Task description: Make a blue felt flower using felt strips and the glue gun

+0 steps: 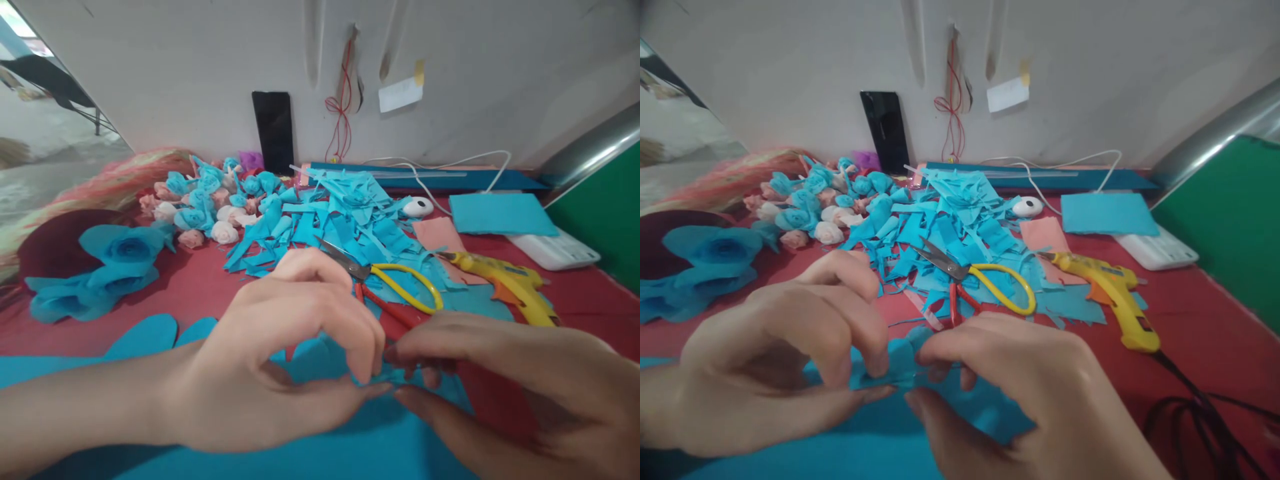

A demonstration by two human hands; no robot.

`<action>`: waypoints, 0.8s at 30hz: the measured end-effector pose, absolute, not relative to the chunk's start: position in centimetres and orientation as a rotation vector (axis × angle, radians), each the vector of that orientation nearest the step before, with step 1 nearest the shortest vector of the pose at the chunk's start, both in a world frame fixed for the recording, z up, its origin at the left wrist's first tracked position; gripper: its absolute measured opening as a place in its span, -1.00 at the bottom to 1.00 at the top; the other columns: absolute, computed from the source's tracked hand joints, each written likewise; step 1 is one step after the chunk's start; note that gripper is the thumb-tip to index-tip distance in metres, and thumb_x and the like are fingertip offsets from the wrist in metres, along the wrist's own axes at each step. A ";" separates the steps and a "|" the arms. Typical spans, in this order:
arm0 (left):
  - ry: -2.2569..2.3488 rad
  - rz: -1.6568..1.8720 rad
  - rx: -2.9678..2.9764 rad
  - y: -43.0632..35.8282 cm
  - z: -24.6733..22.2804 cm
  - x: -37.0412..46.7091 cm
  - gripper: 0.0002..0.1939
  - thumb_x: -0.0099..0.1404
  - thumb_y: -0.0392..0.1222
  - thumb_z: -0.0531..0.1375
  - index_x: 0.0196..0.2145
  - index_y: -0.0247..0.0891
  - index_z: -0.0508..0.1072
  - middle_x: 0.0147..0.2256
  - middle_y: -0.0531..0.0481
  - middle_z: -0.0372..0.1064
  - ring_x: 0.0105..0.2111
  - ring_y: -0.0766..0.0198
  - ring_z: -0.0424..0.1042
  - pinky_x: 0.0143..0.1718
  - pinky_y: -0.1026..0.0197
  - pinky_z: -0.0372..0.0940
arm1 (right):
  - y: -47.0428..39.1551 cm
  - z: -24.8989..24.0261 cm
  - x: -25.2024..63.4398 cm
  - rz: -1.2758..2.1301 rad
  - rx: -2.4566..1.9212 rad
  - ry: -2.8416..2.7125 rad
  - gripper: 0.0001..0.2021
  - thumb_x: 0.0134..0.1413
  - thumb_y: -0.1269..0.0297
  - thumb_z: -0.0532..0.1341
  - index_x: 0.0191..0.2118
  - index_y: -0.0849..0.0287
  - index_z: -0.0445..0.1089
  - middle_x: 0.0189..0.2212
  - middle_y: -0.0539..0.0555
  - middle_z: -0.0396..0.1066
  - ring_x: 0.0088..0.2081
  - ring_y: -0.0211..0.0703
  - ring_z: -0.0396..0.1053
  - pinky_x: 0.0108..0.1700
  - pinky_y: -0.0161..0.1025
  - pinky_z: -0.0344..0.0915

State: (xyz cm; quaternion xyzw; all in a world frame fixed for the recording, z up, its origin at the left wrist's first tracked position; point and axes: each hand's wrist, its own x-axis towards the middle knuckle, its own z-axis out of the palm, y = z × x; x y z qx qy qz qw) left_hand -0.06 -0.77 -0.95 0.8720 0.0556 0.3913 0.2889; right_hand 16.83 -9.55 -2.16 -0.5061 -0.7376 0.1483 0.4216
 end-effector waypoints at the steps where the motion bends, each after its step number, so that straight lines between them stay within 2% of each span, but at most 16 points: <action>1: 0.108 1.041 2.354 -0.7 -0.8 0.1 -0.83 0.02 -0.49 0.13 -0.53 -0.26 0.26 -0.59 0.13 0.38 -0.59 0.48 0.35 -0.34 0.27 0.24 | -9.7 -2.0 16.7 0.388 -1.266 -1.822 -0.69 -0.21 0.53 0.29 -0.28 0.05 0.36 -0.41 -0.09 0.45 -0.42 -0.31 0.40 -0.47 -0.52 0.32; 4: 0.020 1.077 2.422 -0.6 -0.3 0.5 -0.81 0.16 -0.38 0.02 -0.55 -0.22 0.31 -0.65 0.06 0.39 -0.63 0.44 0.37 -0.44 0.26 0.25 | -10.1 -1.5 16.1 0.432 -1.294 -1.746 -0.67 -0.25 0.60 0.27 -0.31 0.05 0.39 -0.43 -0.06 0.45 -0.43 -0.26 0.40 -0.50 -0.47 0.33; 7: -0.032 1.087 2.465 -0.6 0.1 0.8 -0.73 0.24 -0.33 -0.04 -0.54 -0.19 0.35 -0.69 0.06 0.38 -0.68 0.44 0.37 -0.48 0.25 0.25 | -10.3 -1.2 15.5 0.424 -1.342 -1.680 -0.71 -0.22 0.56 0.22 -0.33 0.03 0.40 -0.45 -0.05 0.45 -0.45 -0.23 0.40 -0.53 -0.42 0.33; 10: -0.037 1.087 2.489 -0.6 0.3 0.9 -0.73 0.26 -0.30 -0.05 -0.50 -0.17 0.37 -0.70 0.07 0.38 -0.69 0.45 0.37 -0.50 0.26 0.25 | -10.4 -0.8 15.1 0.397 -1.395 -1.648 -0.72 -0.21 0.52 0.23 -0.33 0.01 0.39 -0.44 -0.05 0.45 -0.42 -0.21 0.41 -0.55 -0.42 0.33; 13: -0.005 1.104 2.495 -0.7 0.4 1.0 -0.71 0.27 -0.29 -0.07 -0.48 -0.16 0.38 -0.72 0.09 0.35 -0.72 0.46 0.34 -0.53 0.27 0.24 | -10.3 -0.3 14.8 0.344 -1.407 -1.651 -0.64 -0.26 0.57 0.24 -0.31 -0.03 0.38 -0.43 -0.07 0.46 -0.42 -0.20 0.41 -0.57 -0.41 0.33; 20: -0.014 1.088 2.502 -0.8 0.3 0.9 -0.70 0.29 -0.24 -0.10 -0.45 -0.13 0.38 -0.71 0.11 0.35 -0.70 0.46 0.33 -0.51 0.26 0.24 | -9.7 0.1 14.6 0.376 -1.360 -1.749 -0.56 -0.35 0.65 0.18 -0.37 -0.11 0.36 -0.59 -0.09 0.40 -0.57 -0.18 0.37 -0.67 -0.33 0.25; 24: -0.029 1.109 2.455 -0.8 -0.1 0.6 -0.74 0.28 -0.16 -0.05 -0.43 -0.14 0.39 -0.70 0.09 0.33 -0.68 0.43 0.33 -0.48 0.24 0.23 | -10.0 0.4 14.5 0.238 -1.362 -1.768 -0.54 -0.37 0.67 0.21 -0.37 -0.12 0.37 -0.53 -0.07 0.43 -0.48 -0.14 0.42 -0.65 -0.35 0.30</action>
